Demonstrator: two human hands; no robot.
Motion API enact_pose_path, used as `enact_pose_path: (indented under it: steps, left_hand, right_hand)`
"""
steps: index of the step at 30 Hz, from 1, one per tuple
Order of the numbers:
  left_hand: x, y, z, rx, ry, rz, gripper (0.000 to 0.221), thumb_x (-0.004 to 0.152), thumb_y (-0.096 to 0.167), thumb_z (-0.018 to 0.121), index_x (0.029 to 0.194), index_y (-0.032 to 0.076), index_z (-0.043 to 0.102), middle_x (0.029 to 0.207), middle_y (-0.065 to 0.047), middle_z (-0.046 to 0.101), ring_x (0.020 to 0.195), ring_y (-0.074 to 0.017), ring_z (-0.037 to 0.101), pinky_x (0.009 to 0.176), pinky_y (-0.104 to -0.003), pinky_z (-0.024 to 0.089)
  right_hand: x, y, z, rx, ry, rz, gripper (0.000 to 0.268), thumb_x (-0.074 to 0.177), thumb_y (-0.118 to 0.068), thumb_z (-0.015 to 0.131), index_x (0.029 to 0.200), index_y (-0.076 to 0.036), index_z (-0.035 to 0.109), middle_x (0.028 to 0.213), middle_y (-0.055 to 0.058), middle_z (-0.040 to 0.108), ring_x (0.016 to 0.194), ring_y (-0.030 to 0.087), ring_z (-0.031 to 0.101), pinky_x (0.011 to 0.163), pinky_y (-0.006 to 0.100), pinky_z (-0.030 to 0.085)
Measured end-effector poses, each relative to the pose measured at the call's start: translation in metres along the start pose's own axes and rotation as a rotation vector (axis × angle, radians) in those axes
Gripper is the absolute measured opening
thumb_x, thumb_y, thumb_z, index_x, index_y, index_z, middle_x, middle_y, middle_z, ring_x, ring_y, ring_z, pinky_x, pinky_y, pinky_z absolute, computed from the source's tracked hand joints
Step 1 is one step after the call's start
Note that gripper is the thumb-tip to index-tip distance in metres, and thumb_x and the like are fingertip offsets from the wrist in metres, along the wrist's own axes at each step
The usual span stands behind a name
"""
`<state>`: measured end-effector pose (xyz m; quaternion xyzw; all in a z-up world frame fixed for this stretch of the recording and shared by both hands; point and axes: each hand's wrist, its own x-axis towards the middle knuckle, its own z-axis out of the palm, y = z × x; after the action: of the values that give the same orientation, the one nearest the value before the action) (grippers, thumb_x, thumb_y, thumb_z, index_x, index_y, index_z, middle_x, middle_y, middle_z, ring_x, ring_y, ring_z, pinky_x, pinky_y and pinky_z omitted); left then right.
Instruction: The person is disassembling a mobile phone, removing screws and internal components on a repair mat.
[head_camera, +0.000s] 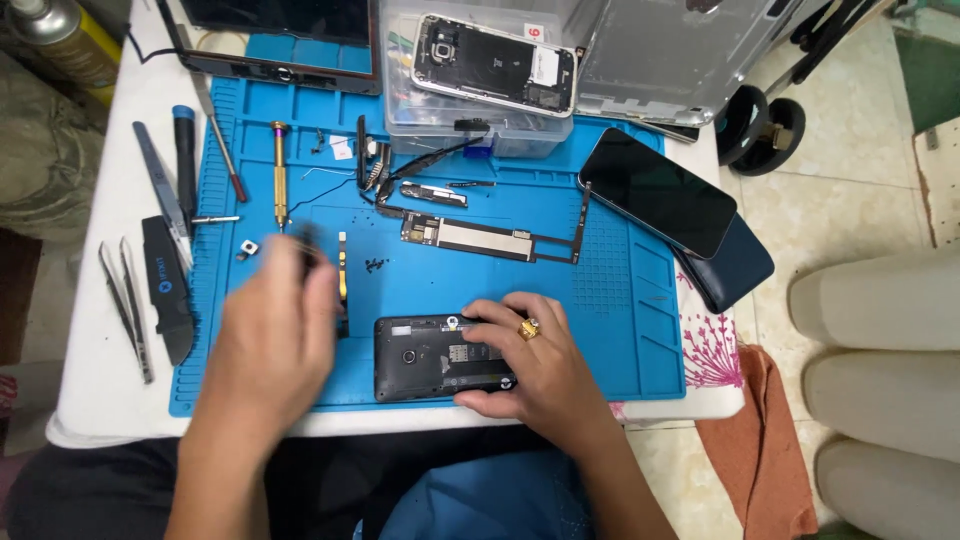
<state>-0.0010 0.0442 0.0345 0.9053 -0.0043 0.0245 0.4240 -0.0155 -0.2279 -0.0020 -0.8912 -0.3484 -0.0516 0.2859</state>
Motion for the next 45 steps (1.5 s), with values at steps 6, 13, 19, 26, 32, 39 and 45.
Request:
enact_pose_path:
  steps: [6, 13, 19, 26, 32, 39, 45]
  left_hand:
    - [-0.002, 0.021, 0.008, 0.221, -0.317, -0.156, 0.028, 0.112, 0.033, 0.043, 0.098, 0.009, 0.048, 0.078, -0.011, 0.061, 0.066, -0.0324, 0.059, 0.058, -0.047, 0.041]
    - [-0.003, 0.022, 0.008, 0.186, -0.392, -0.137, 0.030, 0.113, 0.036, 0.039, 0.098, 0.011, 0.045, 0.079, -0.011, 0.061, 0.065, -0.0323, 0.055, 0.058, -0.047, 0.038]
    - [-0.006, 0.018, 0.007, 0.092, -0.323, -0.192, 0.031, 0.112, 0.035, 0.040, 0.096, 0.009, 0.044, 0.074, -0.013, 0.061, 0.064, -0.0338, 0.053, 0.061, -0.046, 0.036]
    - [-0.005, 0.027, -0.003, -0.084, -0.304, -0.269, 0.034, 0.109, 0.036, 0.034, 0.099, 0.011, 0.053, 0.098, -0.004, 0.076, 0.084, -0.0212, 0.074, 0.076, -0.040, 0.054]
    - [-0.006, 0.030, -0.002, -0.089, -0.305, -0.271, 0.039, 0.107, 0.041, 0.030, 0.104, 0.013, 0.057, 0.106, -0.001, 0.080, 0.093, -0.0235, 0.073, 0.085, -0.043, 0.049]
    - [-0.005, 0.029, -0.001, -0.079, -0.263, -0.229, 0.034, 0.108, 0.036, 0.034, 0.098, 0.010, 0.053, 0.100, -0.003, 0.083, 0.094, -0.0264, 0.075, 0.081, -0.044, 0.050]
    - [-0.004, 0.031, -0.003, -0.103, -0.279, -0.257, 0.035, 0.108, 0.038, 0.034, 0.097, 0.011, 0.054, 0.095, 0.000, 0.082, 0.080, -0.0206, 0.078, 0.078, -0.039, 0.054]
  right_hand:
    - [0.000, 0.000, 0.001, -0.002, -0.003, 0.006, 0.058, 0.087, -0.046, 0.080, 0.126, -0.012, 0.054, 0.139, 0.009, 0.063, 0.119, 0.037, 0.055, 0.102, 0.055, 0.041]
    - [-0.002, 0.002, 0.003, -0.031, -0.025, 0.006, 0.058, 0.088, -0.048, 0.077, 0.128, -0.013, 0.054, 0.140, 0.009, 0.063, 0.120, 0.039, 0.054, 0.103, 0.056, 0.041]
    - [0.000, -0.001, 0.002, -0.074, -0.023, -0.013, 0.059, 0.086, -0.047, 0.080, 0.128, -0.013, 0.055, 0.138, 0.008, 0.063, 0.120, 0.037, 0.055, 0.103, 0.055, 0.042]
    - [0.001, -0.001, 0.002, -0.054, -0.021, -0.008, 0.062, 0.086, -0.047, 0.081, 0.131, -0.014, 0.054, 0.145, 0.005, 0.062, 0.116, 0.035, 0.054, 0.100, 0.053, 0.042]
    - [0.002, -0.001, 0.001, -0.004, 0.003, -0.001, 0.074, 0.080, -0.048, 0.087, 0.134, -0.012, 0.052, 0.140, 0.007, 0.063, 0.117, 0.036, 0.055, 0.104, 0.053, 0.043]
    - [0.003, -0.006, 0.001, 0.024, 0.033, 0.023, 0.071, 0.079, -0.044, 0.089, 0.132, -0.012, 0.053, 0.139, 0.005, 0.064, 0.118, 0.033, 0.058, 0.104, 0.050, 0.043]
    - [0.001, -0.003, 0.003, -0.012, 0.054, -0.014, 0.071, 0.079, -0.045, 0.089, 0.131, -0.012, 0.053, 0.139, 0.006, 0.064, 0.117, 0.035, 0.059, 0.103, 0.052, 0.044]
